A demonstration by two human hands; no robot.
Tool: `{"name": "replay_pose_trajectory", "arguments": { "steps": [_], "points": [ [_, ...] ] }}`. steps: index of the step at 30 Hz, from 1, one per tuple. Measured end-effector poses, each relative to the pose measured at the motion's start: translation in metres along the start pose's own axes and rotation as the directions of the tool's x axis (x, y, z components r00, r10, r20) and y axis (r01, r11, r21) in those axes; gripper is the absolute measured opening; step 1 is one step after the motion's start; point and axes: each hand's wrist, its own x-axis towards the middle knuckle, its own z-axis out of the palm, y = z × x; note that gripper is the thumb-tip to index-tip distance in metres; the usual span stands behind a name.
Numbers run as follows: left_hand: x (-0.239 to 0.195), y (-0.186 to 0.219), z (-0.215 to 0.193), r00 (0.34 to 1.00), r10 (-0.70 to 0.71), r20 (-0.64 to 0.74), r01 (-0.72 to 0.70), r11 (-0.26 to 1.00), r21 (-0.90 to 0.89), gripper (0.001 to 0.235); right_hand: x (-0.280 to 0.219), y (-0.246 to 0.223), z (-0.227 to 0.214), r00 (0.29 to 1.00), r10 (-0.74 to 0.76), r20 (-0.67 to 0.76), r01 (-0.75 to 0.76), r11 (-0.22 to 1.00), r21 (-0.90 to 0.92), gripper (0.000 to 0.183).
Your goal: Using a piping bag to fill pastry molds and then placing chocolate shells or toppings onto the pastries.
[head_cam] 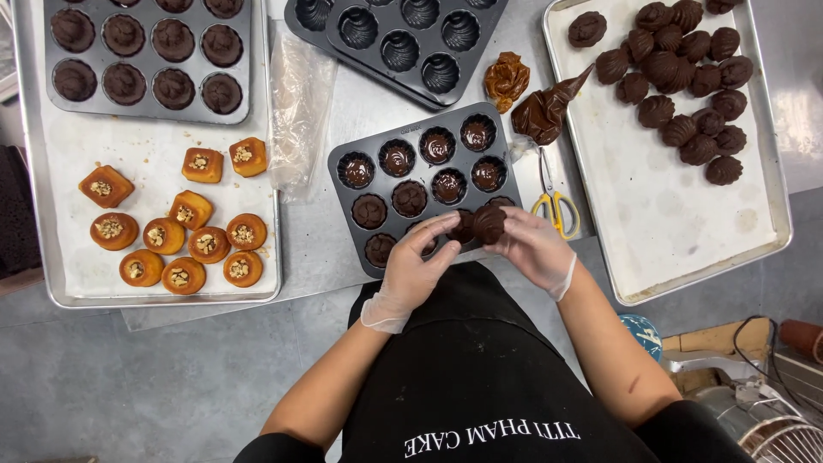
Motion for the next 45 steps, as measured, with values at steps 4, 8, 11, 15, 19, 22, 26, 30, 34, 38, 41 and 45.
{"name": "replay_pose_trajectory", "arguments": {
  "steps": [4,8,11,15,19,22,26,30,34,38,41,45],
  "points": [
    [-0.004,-0.009,-0.011,0.986,-0.098,-0.134,0.100,0.995,0.013,0.032,0.028,-0.020,-0.010,0.926,-0.183,-0.331,0.021,0.899,-0.438,0.040],
    [-0.010,-0.016,-0.020,0.974,-0.109,-0.200,0.111,0.994,-0.003,0.030,0.045,-0.044,0.032,0.804,-0.333,-0.493,-0.160,0.677,-0.718,0.045],
    [-0.015,-0.017,-0.024,0.963,-0.133,-0.233,0.134,0.991,-0.011,0.029,0.066,-0.032,0.031,0.739,-0.453,-0.499,-0.312,0.427,-0.849,0.048],
    [-0.021,-0.025,-0.027,0.954,-0.159,-0.253,0.157,0.987,-0.029,0.028,0.085,-0.008,0.010,0.717,-0.626,-0.307,-0.308,0.112,-0.945,0.047],
    [-0.024,-0.029,-0.030,0.950,-0.156,-0.270,0.147,0.988,-0.055,0.026,0.093,0.001,0.006,0.717,-0.654,-0.241,-0.337,-0.022,-0.941,0.049],
    [-0.025,-0.026,-0.032,0.948,-0.150,-0.282,0.143,0.989,-0.044,0.025,0.097,0.005,0.001,0.724,-0.658,-0.206,-0.346,-0.089,-0.934,0.050],
    [-0.026,-0.024,-0.033,0.943,-0.169,-0.287,0.166,0.986,-0.035,0.025,0.097,0.005,0.006,0.725,-0.663,-0.187,-0.347,-0.117,-0.931,0.050],
    [-0.027,-0.025,-0.033,0.943,-0.175,-0.284,0.169,0.985,-0.045,0.025,0.093,-0.001,0.014,0.745,-0.635,-0.203,-0.363,-0.130,-0.923,0.053],
    [-0.027,-0.024,-0.034,0.943,-0.171,-0.287,0.166,0.985,-0.044,0.025,0.082,-0.017,0.024,0.790,-0.593,-0.157,-0.294,-0.142,-0.945,0.057],
    [-0.028,-0.027,-0.031,0.941,-0.175,-0.289,0.171,0.984,-0.042,0.025,0.080,-0.019,0.012,0.822,-0.560,-0.100,-0.226,-0.160,-0.961,0.057],
    [-0.028,-0.025,-0.030,0.941,-0.169,-0.294,0.167,0.985,-0.030,0.025,0.082,-0.018,0.007,0.841,-0.536,-0.079,-0.194,-0.161,-0.968,0.053],
    [-0.027,-0.022,-0.029,0.938,-0.177,-0.298,0.180,0.983,-0.019,0.025,0.085,-0.016,0.003,0.850,-0.520,-0.084,-0.198,-0.167,-0.966,0.051]
  ]
}}
